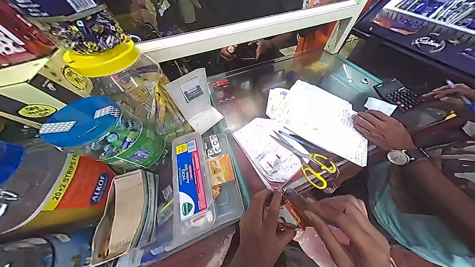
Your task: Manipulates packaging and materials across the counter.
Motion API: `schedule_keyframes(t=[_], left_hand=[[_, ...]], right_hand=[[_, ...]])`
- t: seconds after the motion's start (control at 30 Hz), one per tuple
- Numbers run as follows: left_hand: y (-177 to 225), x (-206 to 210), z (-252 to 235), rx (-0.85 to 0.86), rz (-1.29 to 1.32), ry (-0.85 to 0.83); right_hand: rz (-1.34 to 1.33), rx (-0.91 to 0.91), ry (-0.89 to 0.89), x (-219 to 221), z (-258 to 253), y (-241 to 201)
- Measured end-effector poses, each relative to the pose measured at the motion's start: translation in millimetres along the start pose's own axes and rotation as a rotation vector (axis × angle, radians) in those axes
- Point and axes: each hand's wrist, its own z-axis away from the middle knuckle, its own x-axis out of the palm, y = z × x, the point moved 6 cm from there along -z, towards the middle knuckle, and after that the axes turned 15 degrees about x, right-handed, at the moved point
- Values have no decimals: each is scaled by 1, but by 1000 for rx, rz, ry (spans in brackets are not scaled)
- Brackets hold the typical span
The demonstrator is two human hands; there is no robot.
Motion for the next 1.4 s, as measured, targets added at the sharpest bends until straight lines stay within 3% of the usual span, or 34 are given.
schedule_keyframes(t=[0.17, 0.3, 0.73, 0.8, 0.97, 1.07, 1.17, 1.4], left_hand=[[-3, -3, -9, -31, 17, -14], [-7, -4, -8, -48, 17, -25], [-13, -10, -14, -37, -21, -30], [-12, -11, -15, -31, -14, -16], [-9, -11, -15, -27, 6, -32], [-12, -9, -14, -25, -25, -45], [-9, -14, -17, -19, -67, -51], [-5, -19, -23, -23, -57, -111]], right_hand=[[-171, 17, 51, 6, -13, 10], [-153, -20, 48, 10, -10, 2], [261, -134, -39, 14, -7, -17], [188, -134, -11, 12, -8, -17], [-440, 103, -33, -13, -28, -3], [-252, 44, -13, -16, -35, -8], [38, -36, -39, 10, -26, -9], [-251, -29, 22, 15, -24, -1]])
